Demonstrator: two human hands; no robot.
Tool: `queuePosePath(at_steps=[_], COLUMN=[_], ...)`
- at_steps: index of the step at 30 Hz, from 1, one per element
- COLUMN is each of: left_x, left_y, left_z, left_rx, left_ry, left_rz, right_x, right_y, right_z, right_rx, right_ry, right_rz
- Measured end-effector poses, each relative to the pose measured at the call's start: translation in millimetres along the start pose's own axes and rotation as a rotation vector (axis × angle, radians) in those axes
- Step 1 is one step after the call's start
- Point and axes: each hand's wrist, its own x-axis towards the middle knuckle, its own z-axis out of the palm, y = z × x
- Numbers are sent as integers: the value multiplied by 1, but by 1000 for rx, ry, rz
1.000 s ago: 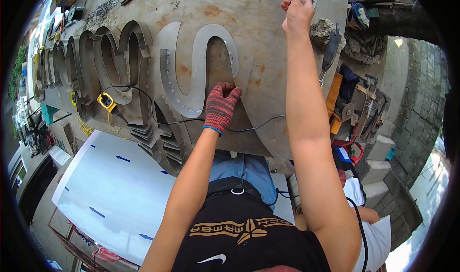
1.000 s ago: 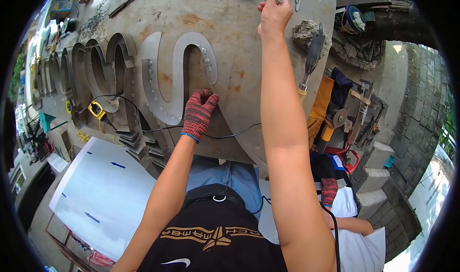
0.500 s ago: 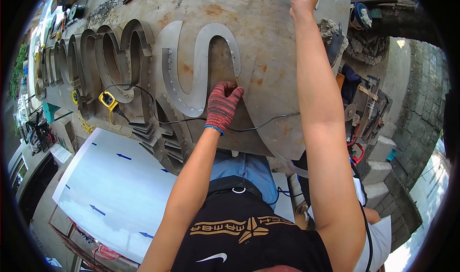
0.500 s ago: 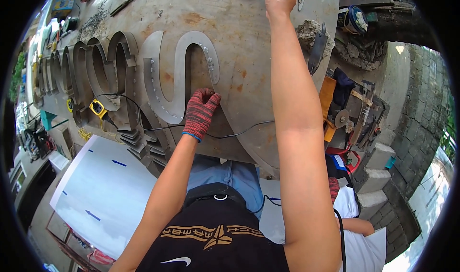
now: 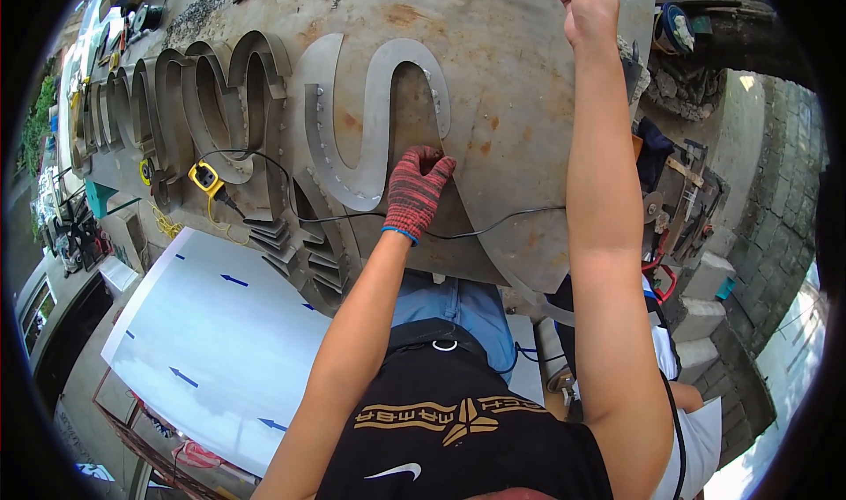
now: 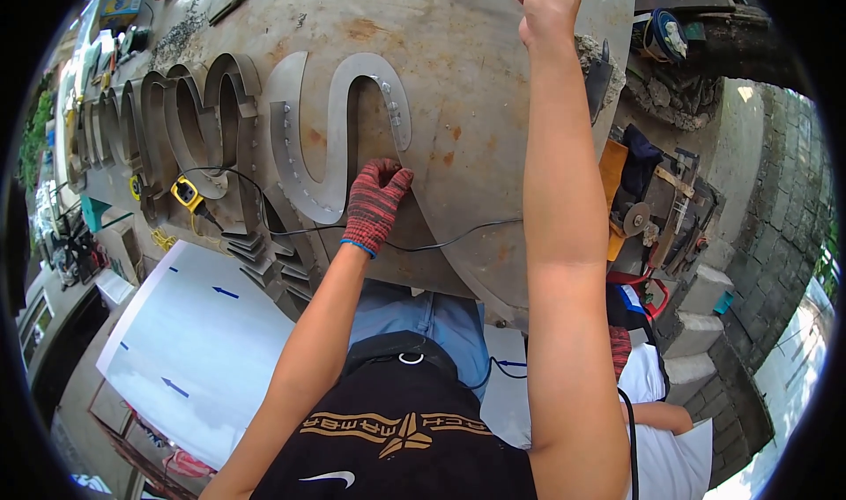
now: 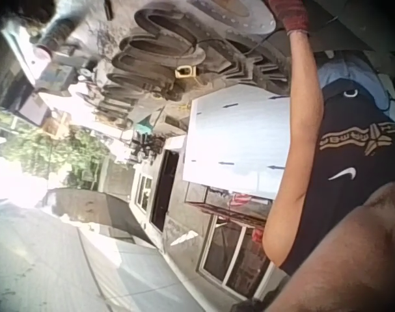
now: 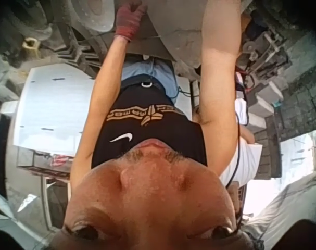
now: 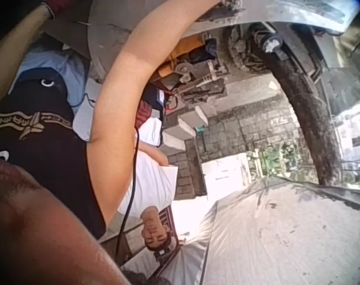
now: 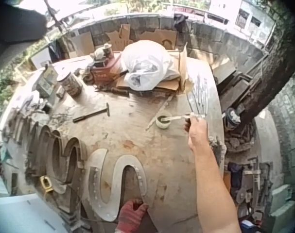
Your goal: Fabricating large metal sign letters by attaching side strips using a heat bonding tool or soldering iron.
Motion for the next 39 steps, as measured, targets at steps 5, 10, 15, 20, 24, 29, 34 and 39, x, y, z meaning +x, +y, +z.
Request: queuePosePath(at_steps=[5, 10, 15, 20, 24, 29, 34, 39], left_x=[1, 4, 0, -1, 0, 0, 0, -2], left_y=[0, 0, 7, 8, 7, 9, 9, 11], left_z=[-8, -6, -5, -6, -6, -6, -6, -6], left_rx=[-7, -53, 8, 44, 55, 59, 34, 19], left_ry=[26, 15, 25, 30, 32, 33, 40, 27], left_rz=[26, 20, 26, 30, 38, 22, 32, 11], right_x=[-92, -189, -237, -241, -243, -250, -253, -248], right_y=[37, 93, 132, 142, 145, 142, 142, 134], right_z=[73, 90, 94, 94, 100, 102, 102, 108], right_rx=[-668, -853, -1130, -1181, -1266, -1305, -1317, -1306], right_ry=[432, 355, 494, 480, 475, 449, 432, 465], right_rz=[-189, -224, -207, -229, -276, -202, -202, -289])
